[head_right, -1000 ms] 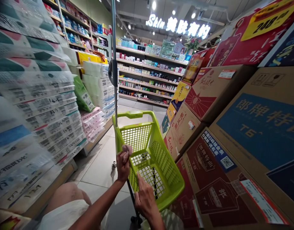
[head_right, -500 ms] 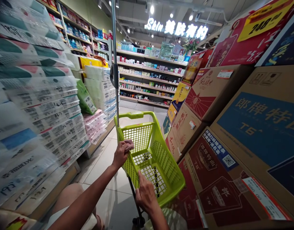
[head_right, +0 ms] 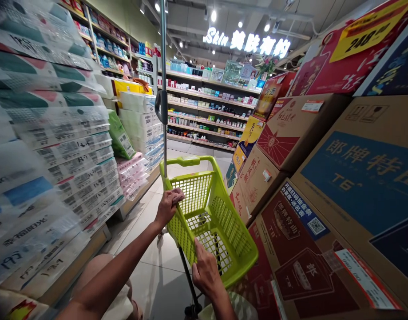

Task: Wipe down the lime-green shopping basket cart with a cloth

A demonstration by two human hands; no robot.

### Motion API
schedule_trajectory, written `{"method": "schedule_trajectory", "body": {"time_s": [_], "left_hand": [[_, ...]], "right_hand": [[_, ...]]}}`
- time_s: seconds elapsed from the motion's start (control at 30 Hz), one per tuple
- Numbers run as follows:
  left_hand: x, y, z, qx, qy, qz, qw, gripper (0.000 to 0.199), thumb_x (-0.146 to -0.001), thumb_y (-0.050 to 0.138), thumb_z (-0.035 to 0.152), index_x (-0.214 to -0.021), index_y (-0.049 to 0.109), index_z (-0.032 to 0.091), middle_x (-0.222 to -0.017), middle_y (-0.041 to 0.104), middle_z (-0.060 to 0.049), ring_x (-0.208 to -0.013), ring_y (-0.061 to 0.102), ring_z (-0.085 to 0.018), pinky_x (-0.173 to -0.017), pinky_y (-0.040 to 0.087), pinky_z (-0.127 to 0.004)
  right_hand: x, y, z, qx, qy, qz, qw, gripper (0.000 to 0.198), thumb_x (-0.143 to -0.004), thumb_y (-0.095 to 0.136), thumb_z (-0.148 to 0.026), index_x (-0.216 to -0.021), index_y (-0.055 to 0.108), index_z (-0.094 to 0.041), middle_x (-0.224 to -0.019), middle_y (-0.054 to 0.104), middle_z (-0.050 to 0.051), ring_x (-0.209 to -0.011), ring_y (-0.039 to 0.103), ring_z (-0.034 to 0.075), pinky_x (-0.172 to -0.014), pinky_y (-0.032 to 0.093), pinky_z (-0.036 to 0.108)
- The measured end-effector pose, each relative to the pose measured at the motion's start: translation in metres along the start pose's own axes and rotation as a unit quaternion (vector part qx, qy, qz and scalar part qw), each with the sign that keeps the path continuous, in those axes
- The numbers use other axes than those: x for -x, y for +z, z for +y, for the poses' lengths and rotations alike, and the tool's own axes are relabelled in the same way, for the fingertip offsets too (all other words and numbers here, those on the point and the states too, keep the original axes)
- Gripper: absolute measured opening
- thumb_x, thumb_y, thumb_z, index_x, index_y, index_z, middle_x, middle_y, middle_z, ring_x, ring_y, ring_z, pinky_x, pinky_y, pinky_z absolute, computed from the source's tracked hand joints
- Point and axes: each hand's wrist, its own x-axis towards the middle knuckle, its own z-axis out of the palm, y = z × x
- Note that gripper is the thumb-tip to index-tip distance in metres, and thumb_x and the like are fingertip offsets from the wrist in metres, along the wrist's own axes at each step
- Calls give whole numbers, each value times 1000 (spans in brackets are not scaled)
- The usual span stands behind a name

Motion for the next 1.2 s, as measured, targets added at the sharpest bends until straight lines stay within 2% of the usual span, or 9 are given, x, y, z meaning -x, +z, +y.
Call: {"method": "schedule_trajectory", "body": {"time_s": [0.1,0.23,0.43,0.53,0.67,0.73,0.97,1.03,1.2], "left_hand": [[-2,-3,-5,0,2,21,1000,40,-75,56,6,-109,70,21,-111,56,-10,-104,61,-25,-87,59,-40],[35,0,2,22,7,31,999,45,-74,54,4,-113,68,21,-112,55,-9,-106,62,-24,-93,58,-40],[82,-5,22,-5,62,-29,998,53,-74,52,2,-120,66,24,-118,58,-10,-114,60,-26,-98,56,-40],[60,-22,15,-35,70,-38,996,49,-74,55,4,-116,67,26,-118,60,-10,-113,60,-26,-93,57,-37],[9,-45,0,-89,-11,29,996,32,-80,54,7,-105,68,21,-111,59,-11,-101,62,-26,-85,58,-37],[6,-45,2,-98,-25,61,993,27,-81,53,7,-101,67,20,-108,58,-10,-101,62,-26,-89,57,-39],[105,-7,24,-29,45,46,998,39,-83,49,3,-114,64,19,-112,58,-10,-107,62,-24,-95,57,-40],[98,-12,16,-23,50,40,998,41,-80,50,2,-115,63,20,-115,58,-11,-109,63,-24,-95,57,-40],[15,-52,-20,-72,-19,106,992,24,-82,53,8,-100,64,19,-108,57,-12,-103,63,-28,-94,57,-45]], "right_hand": [[4,2,-1,-9,1,-1,1000,88,-74,43,-10,-161,30,-12,-152,55,15,-136,57,27,-111,51,42],[12,5,-8,-15,3,9,1000,90,-72,45,-9,-161,31,-12,-155,52,15,-136,57,28,-112,49,43],[24,12,-13,-16,-16,12,1000,92,-73,46,-9,-162,26,-14,-156,50,15,-138,56,27,-112,50,43],[27,15,-14,-11,-40,16,999,93,-71,46,-9,-162,25,-12,-155,51,17,-135,58,27,-110,52,42],[23,18,-20,-2,-50,36,998,95,-72,46,-8,-163,20,-14,-152,54,17,-129,63,27,-107,55,42],[17,20,-23,2,-57,43,997,92,-76,46,-8,-163,20,-14,-145,60,18,-121,68,28,-100,59,41],[-1,25,-22,2,-121,102,987,82,-82,43,-8,-162,23,-13,-136,66,18,-115,71,27,-94,62,39],[-2,22,-18,7,-132,105,986,82,-82,43,-7,-161,25,-14,-136,67,17,-114,71,26,-93,63,38],[-4,15,-11,33,-141,103,984,74,-83,41,-5,-156,34,-13,-129,71,16,-103,75,23,-85,64,34]]}}
